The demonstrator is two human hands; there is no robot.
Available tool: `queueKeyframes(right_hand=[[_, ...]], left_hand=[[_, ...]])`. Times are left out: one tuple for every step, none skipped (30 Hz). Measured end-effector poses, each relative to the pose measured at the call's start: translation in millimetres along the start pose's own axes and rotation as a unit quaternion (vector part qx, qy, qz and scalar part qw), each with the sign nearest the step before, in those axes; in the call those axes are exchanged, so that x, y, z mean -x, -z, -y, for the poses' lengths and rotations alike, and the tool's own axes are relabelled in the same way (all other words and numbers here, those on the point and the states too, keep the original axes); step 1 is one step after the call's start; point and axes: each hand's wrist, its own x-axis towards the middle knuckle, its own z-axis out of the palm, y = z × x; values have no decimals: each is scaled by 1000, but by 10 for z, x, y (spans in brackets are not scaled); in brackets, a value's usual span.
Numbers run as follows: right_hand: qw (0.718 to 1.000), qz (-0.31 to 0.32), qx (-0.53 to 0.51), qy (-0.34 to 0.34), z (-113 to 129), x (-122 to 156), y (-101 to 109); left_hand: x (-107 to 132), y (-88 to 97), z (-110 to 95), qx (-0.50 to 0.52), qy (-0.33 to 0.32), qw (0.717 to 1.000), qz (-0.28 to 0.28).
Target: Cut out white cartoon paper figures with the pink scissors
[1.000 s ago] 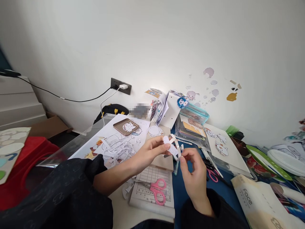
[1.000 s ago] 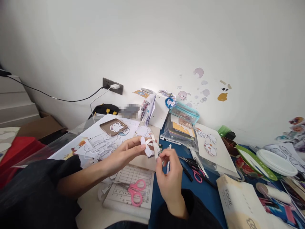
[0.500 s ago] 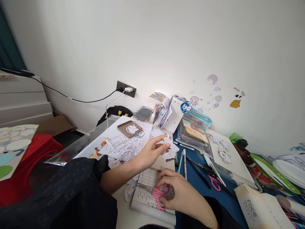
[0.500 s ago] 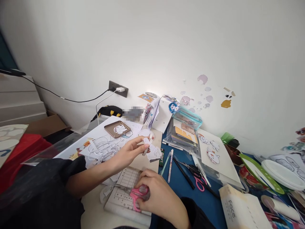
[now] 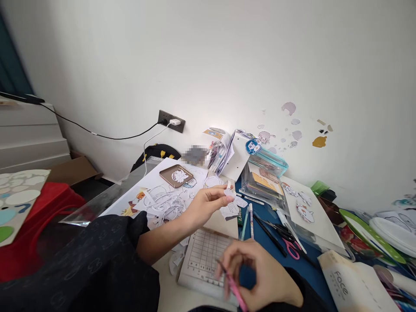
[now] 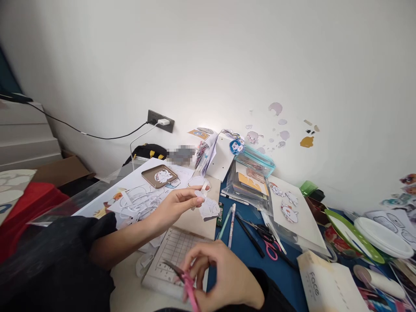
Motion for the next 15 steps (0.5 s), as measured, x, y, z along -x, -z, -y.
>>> queueKeyframes(right_hand=[[999,-9,-41,20,-3,38,39],[996,-33,-75,40,-7,68,81],[991,-67,-103,59,-11,88,123],[984,-107,-122,71,-13,95,161],[978,-142,-134,78,-13,89,191],[973,-167,-140,79,-11,72,212],[971,-180,-142,75,-9,47,223],[971,-182,-140,67,-10,17,224],[972,-180,-137,58,-15,-15,218],[974,-176,-133,47,-24,-43,207],[976,-173,-128,37,-38,-67,193],[977,-173,-124,29,-55,-83,181],[977,-173,-121,23,-74,-93,170],[977,-174,-119,18,-92,-96,163],[977,-175,-117,13,-109,-96,158]], left_hand=[[0,1,2,2,-1,1000,1],[-1,1,4,4,-2,1000,3],[0,0,6,7,-3,1000,5],[0,-1,6,10,-3,1000,7],[2,-3,5,13,-2,1000,8],[3,-6,3,17,-1,1000,10],[6,-9,0,20,-1,1000,11],[8,-12,-4,24,-2,1000,13],[11,-16,-10,27,-4,999,16],[13,-21,-16,31,-6,999,21],[16,-26,-21,34,-9,999,26],[18,-31,-27,37,-11,999,30],[20,-35,-32,39,-13,999,33],[22,-39,-36,40,-15,999,34],[24,-42,-39,40,-16,998,34]])
